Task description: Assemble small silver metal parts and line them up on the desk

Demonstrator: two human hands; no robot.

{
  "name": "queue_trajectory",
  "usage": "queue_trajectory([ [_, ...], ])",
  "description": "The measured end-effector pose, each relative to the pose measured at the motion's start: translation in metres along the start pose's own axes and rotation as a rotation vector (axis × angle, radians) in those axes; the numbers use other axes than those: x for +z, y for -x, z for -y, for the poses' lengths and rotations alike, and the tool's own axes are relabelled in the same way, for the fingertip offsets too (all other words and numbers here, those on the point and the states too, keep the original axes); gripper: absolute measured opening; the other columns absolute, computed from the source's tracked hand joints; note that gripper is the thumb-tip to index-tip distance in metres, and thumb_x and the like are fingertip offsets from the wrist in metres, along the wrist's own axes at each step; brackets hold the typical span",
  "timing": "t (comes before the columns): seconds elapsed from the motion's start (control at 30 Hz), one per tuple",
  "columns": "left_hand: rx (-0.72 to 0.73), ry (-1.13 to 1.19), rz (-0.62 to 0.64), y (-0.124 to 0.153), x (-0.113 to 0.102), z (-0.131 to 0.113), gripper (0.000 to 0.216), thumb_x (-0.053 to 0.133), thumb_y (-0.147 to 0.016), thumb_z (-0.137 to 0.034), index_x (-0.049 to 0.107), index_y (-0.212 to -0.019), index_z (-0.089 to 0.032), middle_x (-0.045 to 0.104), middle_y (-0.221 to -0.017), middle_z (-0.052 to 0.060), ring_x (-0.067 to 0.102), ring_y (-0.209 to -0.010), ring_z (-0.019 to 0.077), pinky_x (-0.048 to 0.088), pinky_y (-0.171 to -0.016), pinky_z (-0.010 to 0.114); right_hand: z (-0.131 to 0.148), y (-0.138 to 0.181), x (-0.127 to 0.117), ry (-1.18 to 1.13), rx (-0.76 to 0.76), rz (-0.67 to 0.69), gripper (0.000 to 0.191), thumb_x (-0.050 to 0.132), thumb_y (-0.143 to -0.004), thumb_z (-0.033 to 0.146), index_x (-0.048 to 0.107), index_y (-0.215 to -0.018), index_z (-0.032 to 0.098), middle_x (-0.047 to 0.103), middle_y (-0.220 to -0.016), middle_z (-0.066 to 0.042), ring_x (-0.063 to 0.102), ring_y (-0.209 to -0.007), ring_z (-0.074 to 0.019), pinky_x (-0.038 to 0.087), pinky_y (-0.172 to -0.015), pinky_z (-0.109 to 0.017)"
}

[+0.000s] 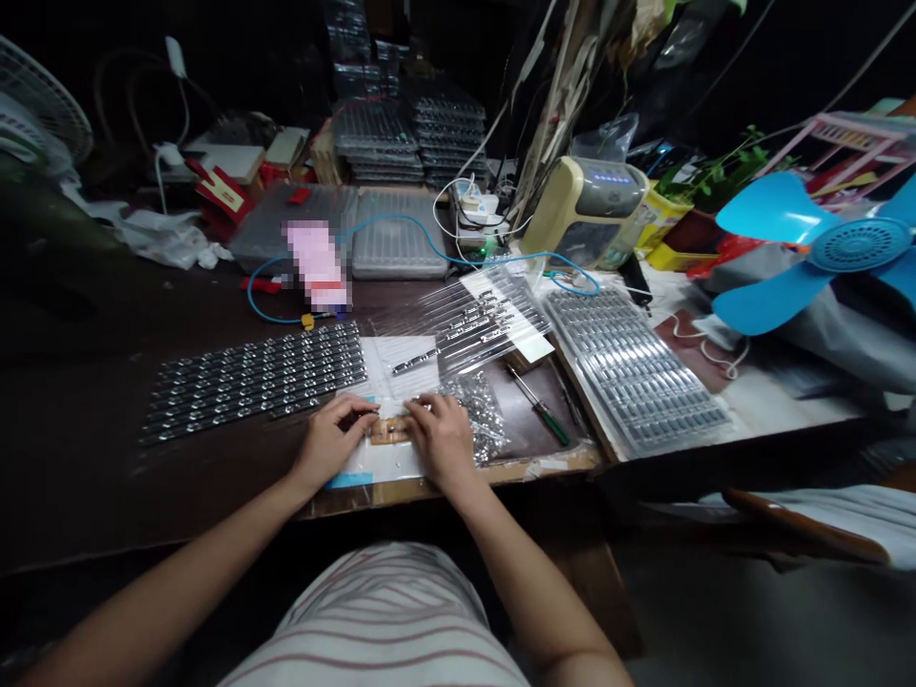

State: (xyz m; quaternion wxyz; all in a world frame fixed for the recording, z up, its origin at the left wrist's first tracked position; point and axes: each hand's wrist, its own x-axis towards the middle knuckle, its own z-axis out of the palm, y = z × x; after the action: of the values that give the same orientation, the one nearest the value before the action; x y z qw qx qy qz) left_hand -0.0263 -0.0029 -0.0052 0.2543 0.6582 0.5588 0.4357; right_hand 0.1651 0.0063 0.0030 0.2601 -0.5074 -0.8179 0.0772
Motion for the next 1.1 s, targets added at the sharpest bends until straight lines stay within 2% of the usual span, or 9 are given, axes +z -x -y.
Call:
queue_trajectory([
  [0.13,-0.023,0.012,0.005,0.001,0.0,-0.001,0.011,0.059,-0.082,-0.023,0.069,-0.083,-0.019,0.067,-0.087,0.005,0.063,-0.081,0.0171,0.049,-0.067,0.027,-0.018,0.005,-0.007,0.067,-0.054,0.037,0.028,0.061,-0.086,0.026,0.063,-0.114,0.026,0.061,-0.116,-0.005,0.049,-0.102,-0.0243,0.04,-0.078,-0.037],
  [0.27,-0.044,0.013,0.003,-0.001,-0.001,-0.001,0.011,0.059,-0.082,-0.024,0.069,-0.083,-0.018,0.067,-0.086,0.005,0.062,-0.082,0.0177,0.049,-0.068,0.028,-0.022,0.011,-0.003,0.029,-0.025,-0.01,0.013,0.059,-0.088,0.026,0.068,-0.096,0.023,0.066,-0.098,-0.004,0.052,-0.09,-0.0212,0.04,-0.074,-0.034],
  [0.37,-0.02,0.001,0.007,-0.006,-0.002,-0.003,0.011,0.06,-0.082,-0.023,0.069,-0.083,-0.018,0.068,-0.086,0.004,0.062,-0.083,0.0178,0.049,-0.074,0.03,-0.021,0.012,0.001,-0.004,-0.005,-0.066,0.012,0.057,-0.089,0.027,0.068,-0.087,0.022,0.066,-0.09,-0.004,0.053,-0.085,-0.02,0.04,-0.071,-0.033],
  [0.5,0.022,-0.023,0.036,-0.013,0.001,-0.009,0.01,0.06,-0.082,-0.023,0.069,-0.084,-0.019,0.068,-0.087,0.004,0.062,-0.084,0.0175,0.048,-0.074,0.029,-0.022,0.01,0.002,-0.093,0.004,-0.137,0.015,0.053,-0.091,0.025,0.067,-0.091,0.022,0.065,-0.091,-0.005,0.054,-0.086,-0.0194,0.043,-0.076,-0.033],
  [0.6,0.082,-0.046,0.104,-0.011,0.008,-0.016,0.011,0.061,-0.083,-0.023,0.069,-0.088,-0.02,0.067,-0.086,0.004,0.061,-0.081,0.0166,0.048,-0.072,0.028,-0.023,0.011,0.0,-0.144,0.019,-0.185,0.017,0.049,-0.092,0.023,0.065,-0.094,0.021,0.065,-0.094,-0.006,0.054,-0.088,-0.0198,0.044,-0.08,-0.034],
  [0.8,0.21,-0.149,0.19,-0.001,0.021,-0.019,0.011,0.061,-0.084,-0.023,0.069,-0.091,-0.021,0.064,-0.087,0.004,0.059,-0.084,0.0172,0.047,-0.077,0.03,-0.024,0.013,-0.002,-0.183,0.054,-0.197,0.013,0.05,-0.09,0.019,0.063,-0.091,0.021,0.066,-0.089,-0.004,0.055,-0.084,-0.0196,0.044,-0.077,-0.033],
  [1.1,0.23,-0.177,0.217,0.0,0.023,-0.014,0.01,0.061,-0.084,-0.024,0.068,-0.089,-0.019,0.065,-0.085,0.005,0.058,-0.083,0.0177,0.046,-0.076,0.031,-0.026,0.013,-0.001,-0.246,0.063,-0.198,0.01,0.053,-0.088,0.019,0.063,-0.088,0.022,0.066,-0.087,-0.004,0.056,-0.086,-0.0201,0.045,-0.077,-0.033],
])
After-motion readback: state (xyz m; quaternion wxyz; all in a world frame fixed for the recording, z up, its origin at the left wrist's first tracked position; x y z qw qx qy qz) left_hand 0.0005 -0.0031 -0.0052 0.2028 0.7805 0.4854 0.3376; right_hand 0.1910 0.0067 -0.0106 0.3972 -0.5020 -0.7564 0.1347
